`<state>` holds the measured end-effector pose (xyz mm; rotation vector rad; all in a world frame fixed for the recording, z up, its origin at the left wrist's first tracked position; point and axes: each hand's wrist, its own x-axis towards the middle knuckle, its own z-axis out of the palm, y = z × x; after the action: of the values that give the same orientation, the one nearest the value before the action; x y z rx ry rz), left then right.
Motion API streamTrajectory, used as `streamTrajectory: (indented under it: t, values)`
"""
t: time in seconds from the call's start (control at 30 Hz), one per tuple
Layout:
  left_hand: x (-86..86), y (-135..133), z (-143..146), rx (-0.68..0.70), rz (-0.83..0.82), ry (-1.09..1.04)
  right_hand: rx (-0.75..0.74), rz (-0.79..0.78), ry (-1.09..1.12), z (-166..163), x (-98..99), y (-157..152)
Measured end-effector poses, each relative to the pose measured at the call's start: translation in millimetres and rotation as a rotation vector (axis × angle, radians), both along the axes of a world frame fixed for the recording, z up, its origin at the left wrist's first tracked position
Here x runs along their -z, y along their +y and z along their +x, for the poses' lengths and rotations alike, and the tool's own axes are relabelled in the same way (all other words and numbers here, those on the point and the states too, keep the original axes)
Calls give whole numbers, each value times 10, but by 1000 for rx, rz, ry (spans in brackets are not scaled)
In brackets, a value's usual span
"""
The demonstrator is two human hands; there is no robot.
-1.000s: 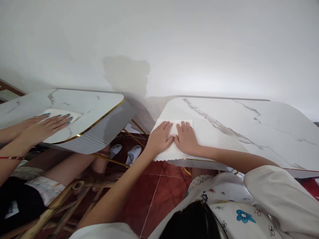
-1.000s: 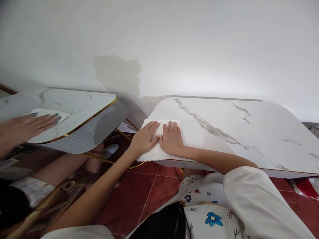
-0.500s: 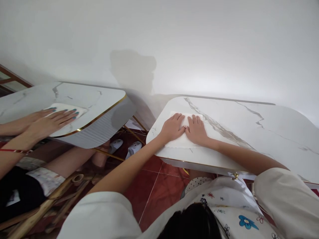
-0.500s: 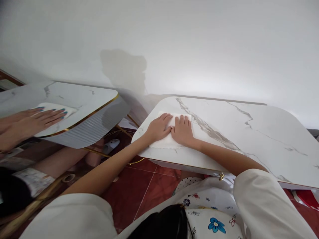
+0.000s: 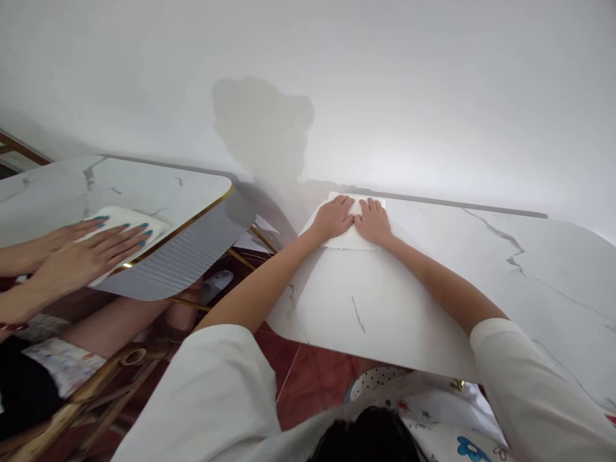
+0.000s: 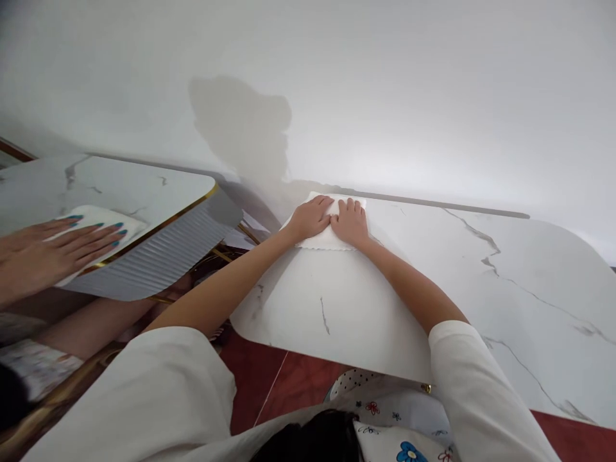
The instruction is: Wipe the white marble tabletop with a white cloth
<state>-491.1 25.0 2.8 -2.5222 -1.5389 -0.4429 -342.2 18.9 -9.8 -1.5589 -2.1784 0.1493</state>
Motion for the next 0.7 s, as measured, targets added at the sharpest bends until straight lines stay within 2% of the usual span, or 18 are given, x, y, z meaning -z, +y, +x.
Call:
streamTrajectory:
  t: [0.13,0.27,0.7]
  values:
    - [-6,285,58,-13,-3,11,17,-2,-14,32,-1,276]
    - [-1,445,89,2,8,1,27,12,-29,61,0,422]
    - [21,426,144,28,9,-17,48,26,-57,113,-35,300]
